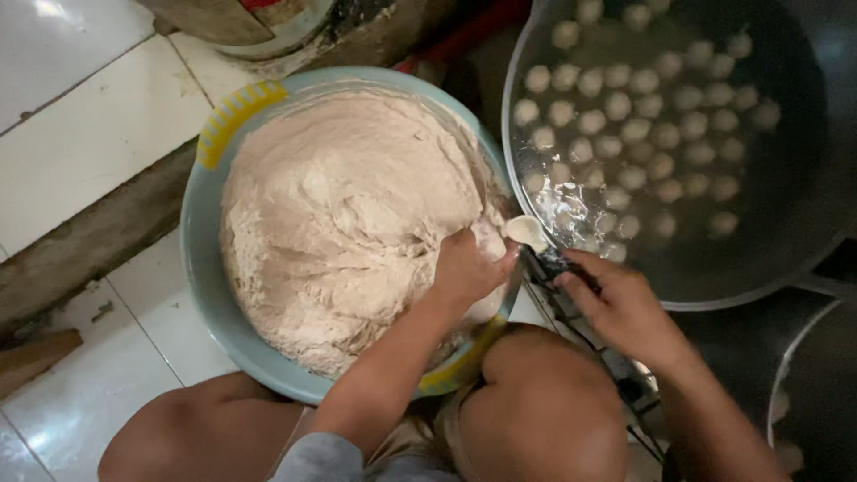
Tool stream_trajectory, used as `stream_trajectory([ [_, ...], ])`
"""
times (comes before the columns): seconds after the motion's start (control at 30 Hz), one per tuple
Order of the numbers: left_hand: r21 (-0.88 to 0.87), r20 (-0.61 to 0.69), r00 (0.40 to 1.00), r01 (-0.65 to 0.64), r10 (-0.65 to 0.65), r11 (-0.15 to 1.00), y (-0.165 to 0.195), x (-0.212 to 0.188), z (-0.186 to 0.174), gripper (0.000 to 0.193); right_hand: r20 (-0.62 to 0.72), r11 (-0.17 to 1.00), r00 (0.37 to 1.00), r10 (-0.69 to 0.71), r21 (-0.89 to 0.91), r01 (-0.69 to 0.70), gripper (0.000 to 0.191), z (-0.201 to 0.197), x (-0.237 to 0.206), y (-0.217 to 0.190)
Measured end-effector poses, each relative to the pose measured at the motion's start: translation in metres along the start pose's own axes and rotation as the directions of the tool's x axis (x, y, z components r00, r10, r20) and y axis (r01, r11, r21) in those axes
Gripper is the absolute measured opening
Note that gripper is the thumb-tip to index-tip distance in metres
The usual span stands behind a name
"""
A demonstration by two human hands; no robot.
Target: The person scoops dough from a large basin using a spoon and drops small dough balls into a pot of boiling water. The process is repeated continuously, with the person using one hand to hold the dough and the other to scoop and release the balls.
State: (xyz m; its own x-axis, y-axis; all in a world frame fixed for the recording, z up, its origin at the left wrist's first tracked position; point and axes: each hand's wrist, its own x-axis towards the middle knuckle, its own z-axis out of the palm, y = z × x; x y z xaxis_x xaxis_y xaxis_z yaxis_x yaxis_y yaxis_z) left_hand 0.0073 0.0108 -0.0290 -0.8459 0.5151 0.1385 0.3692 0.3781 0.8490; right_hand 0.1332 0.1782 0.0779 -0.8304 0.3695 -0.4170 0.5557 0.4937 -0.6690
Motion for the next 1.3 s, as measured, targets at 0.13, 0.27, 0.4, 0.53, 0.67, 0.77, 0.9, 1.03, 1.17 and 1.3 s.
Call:
stream_trajectory([
  [0.13,-0.026,0.009,0.999,0.037,-0.036,0.999,-0.005,-0.002,0.006,0.028,-0.064,0.956,0.954,-0.293,0.01,0.294,0.043,0.009,-0.007,-0.013],
  [0.27,0.067,0.098,0.986,0.126,-0.132,0.99,-0.003,0.001,0.01,0.021,0.067,0.979,0.977,-0.2,0.047,0.198,0.043,0.01,-0.009,-0.016],
  [0.4,0.116,0.102,0.975,0.187,-0.199,0.975,0.007,0.005,0.0,0.03,0.25,0.961,0.959,0.133,0.206,-0.187,0.047,0.007,0.002,-0.005],
  [0.53,0.288,0.065,0.991,0.096,-0.119,0.953,0.018,0.006,-0.013,0.035,-0.032,0.996,0.998,-0.062,0.061,0.064,0.049,-0.001,0.014,0.014],
  [0.67,0.28,0.034,0.996,0.068,-0.081,0.958,0.022,0.003,-0.01,0.044,-0.209,0.975,0.953,-0.221,-0.082,0.208,0.051,-0.013,0.031,0.023],
  [0.77,0.099,-0.122,0.991,-0.034,0.046,0.994,0.015,0.002,-0.004,0.035,-0.266,0.954,0.936,-0.229,-0.25,0.163,0.039,-0.02,0.036,0.023],
  [0.9,0.11,-0.025,0.998,-0.057,0.06,0.992,0.004,0.001,0.003,0.022,-0.169,0.998,0.985,-0.038,-0.06,0.029,0.047,-0.014,0.022,0.016],
  [1.03,0.056,0.018,0.999,-0.044,0.043,0.997,0.002,-0.002,0.007,0.014,-0.017,0.987,0.987,-0.158,-0.027,0.157,0.047,0.002,0.005,0.002],
  [1.17,-0.038,-0.011,0.995,0.101,-0.101,0.994,0.003,-0.001,0.009,0.016,0.003,0.961,0.961,-0.277,0.001,0.277,0.047,0.011,-0.004,-0.011],
  [1.3,0.074,0.111,0.976,0.181,-0.189,0.981,0.008,0.004,0.006,0.019,0.172,0.991,0.984,-0.039,0.131,0.017,0.049,0.008,-0.004,-0.012],
])
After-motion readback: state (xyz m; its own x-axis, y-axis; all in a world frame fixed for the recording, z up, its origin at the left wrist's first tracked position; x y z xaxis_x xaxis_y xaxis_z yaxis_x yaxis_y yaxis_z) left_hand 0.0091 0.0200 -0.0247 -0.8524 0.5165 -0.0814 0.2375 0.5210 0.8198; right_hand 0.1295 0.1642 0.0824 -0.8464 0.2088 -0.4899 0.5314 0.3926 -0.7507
